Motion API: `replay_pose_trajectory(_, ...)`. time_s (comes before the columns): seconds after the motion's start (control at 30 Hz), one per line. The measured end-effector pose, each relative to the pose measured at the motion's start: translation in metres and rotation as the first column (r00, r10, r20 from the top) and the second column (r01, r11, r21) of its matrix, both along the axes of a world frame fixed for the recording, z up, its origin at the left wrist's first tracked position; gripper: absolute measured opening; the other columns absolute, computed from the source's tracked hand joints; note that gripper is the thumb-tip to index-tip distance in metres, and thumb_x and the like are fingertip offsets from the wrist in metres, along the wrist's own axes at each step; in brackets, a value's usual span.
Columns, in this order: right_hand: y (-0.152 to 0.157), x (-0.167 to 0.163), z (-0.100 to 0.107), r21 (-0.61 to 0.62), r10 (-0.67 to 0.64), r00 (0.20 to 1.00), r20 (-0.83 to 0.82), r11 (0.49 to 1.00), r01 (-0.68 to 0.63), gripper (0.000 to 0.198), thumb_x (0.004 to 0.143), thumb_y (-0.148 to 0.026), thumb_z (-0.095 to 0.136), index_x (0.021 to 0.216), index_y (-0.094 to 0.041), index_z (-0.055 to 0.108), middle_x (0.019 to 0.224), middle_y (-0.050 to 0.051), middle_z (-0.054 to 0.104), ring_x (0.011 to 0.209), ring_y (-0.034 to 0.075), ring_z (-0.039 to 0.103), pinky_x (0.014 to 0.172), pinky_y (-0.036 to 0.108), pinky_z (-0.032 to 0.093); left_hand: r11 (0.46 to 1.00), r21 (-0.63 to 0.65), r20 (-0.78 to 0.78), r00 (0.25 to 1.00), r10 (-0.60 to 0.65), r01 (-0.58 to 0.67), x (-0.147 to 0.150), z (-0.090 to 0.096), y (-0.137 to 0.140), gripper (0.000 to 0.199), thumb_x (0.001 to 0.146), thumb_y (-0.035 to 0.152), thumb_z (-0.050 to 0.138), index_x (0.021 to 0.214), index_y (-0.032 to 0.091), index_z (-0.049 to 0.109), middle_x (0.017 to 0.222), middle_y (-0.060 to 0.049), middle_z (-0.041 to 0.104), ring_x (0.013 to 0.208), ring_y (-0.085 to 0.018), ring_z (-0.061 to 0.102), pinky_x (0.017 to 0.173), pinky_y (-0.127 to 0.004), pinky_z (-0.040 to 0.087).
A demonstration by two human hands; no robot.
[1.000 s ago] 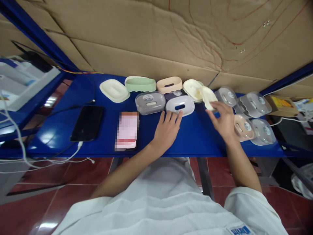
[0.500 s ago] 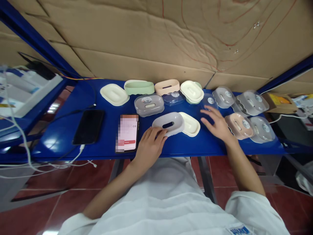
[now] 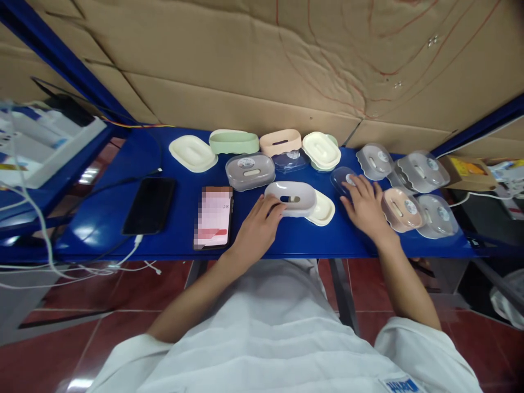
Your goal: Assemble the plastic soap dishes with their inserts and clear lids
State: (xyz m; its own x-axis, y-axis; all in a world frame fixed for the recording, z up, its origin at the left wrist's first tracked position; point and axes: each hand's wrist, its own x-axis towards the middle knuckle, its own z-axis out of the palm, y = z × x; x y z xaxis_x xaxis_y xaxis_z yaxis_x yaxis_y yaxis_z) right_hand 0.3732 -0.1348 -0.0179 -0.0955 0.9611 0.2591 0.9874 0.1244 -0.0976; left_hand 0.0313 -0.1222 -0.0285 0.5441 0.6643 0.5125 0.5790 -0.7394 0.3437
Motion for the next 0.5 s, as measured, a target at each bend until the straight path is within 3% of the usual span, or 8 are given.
replay_pose_trajectory(0.1,-0.023,-0.033,-0.003,-0.061,0.181,0.970,-0.160,0.979,-0.193,0.051,0.112,-0.050,0.046,0.156,-0.024,0.053,0.162,0.017,0.057,0.153,0.035,0.051,0.127,0.063,0.039,1.000,-0.010,0.043,0.999,-0.004,0.004,0.002,0.001,0.003,0.028,0.108,0.012,0.048,0.131,0.018,0.063,0.127,-0.012,0.067,0.136,-0.027,0.064,0.130,-0.054,0.046)
replay_pose_trajectory(0.17,-0.031,-0.050,-0.006,-0.109,0.306,0.905,-0.294,0.931,-0.349,0.052,0.112,-0.052,0.049,0.157,-0.027,0.052,0.162,0.014,0.058,0.153,0.031,0.053,0.126,0.056,0.045,1.000,-0.015,0.053,0.999,0.000,0.001,0.001,0.001,0.004,0.029,0.107,0.012,0.048,0.131,0.019,0.062,0.127,-0.012,0.067,0.136,-0.027,0.063,0.129,-0.054,0.046)
replay_pose_trajectory(0.27,-0.030,-0.055,-0.006,-0.073,0.385,0.845,-0.372,0.895,-0.440,0.050,0.111,-0.051,0.052,0.157,-0.030,0.052,0.165,0.011,0.055,0.156,0.028,0.050,0.129,0.053,0.044,0.999,-0.024,0.059,0.998,0.036,-0.035,-0.005,-0.001,0.002,0.027,0.108,0.014,0.047,0.130,0.019,0.061,0.129,-0.012,0.067,0.135,-0.027,0.063,0.129,-0.054,0.046)
replay_pose_trajectory(0.37,-0.020,-0.035,-0.002,0.009,0.298,0.915,-0.271,0.952,-0.307,0.051,0.111,-0.050,0.050,0.158,-0.028,0.053,0.169,0.012,0.050,0.161,0.031,0.042,0.133,0.057,0.036,0.996,-0.044,0.053,0.996,0.077,-0.075,-0.014,-0.003,-0.004,0.026,0.109,0.016,0.048,0.131,0.019,0.061,0.130,-0.012,0.068,0.131,-0.027,0.064,0.127,-0.053,0.047)
replay_pose_trajectory(0.43,-0.010,-0.013,-0.003,0.041,0.133,0.976,-0.170,0.991,-0.128,0.058,0.110,-0.054,0.051,0.161,-0.027,0.051,0.172,0.015,0.045,0.164,0.036,0.036,0.132,0.064,0.033,0.994,-0.053,0.041,0.995,0.093,-0.091,-0.020,-0.004,-0.010,0.025,0.109,0.017,0.050,0.132,0.019,0.061,0.130,-0.012,0.069,0.128,-0.028,0.066,0.122,-0.052,0.051)
replay_pose_trajectory(0.5,-0.002,0.007,-0.007,0.039,-0.031,0.996,-0.084,0.999,0.034,0.065,0.108,-0.058,0.051,0.164,-0.025,0.047,0.175,0.018,0.039,0.164,0.043,0.031,0.128,0.073,0.031,0.994,-0.043,0.040,0.994,0.101,-0.099,-0.023,-0.004,-0.018,0.025,0.109,0.018,0.053,0.132,0.019,0.062,0.129,-0.013,0.070,0.124,-0.029,0.067,0.113,-0.050,0.056)
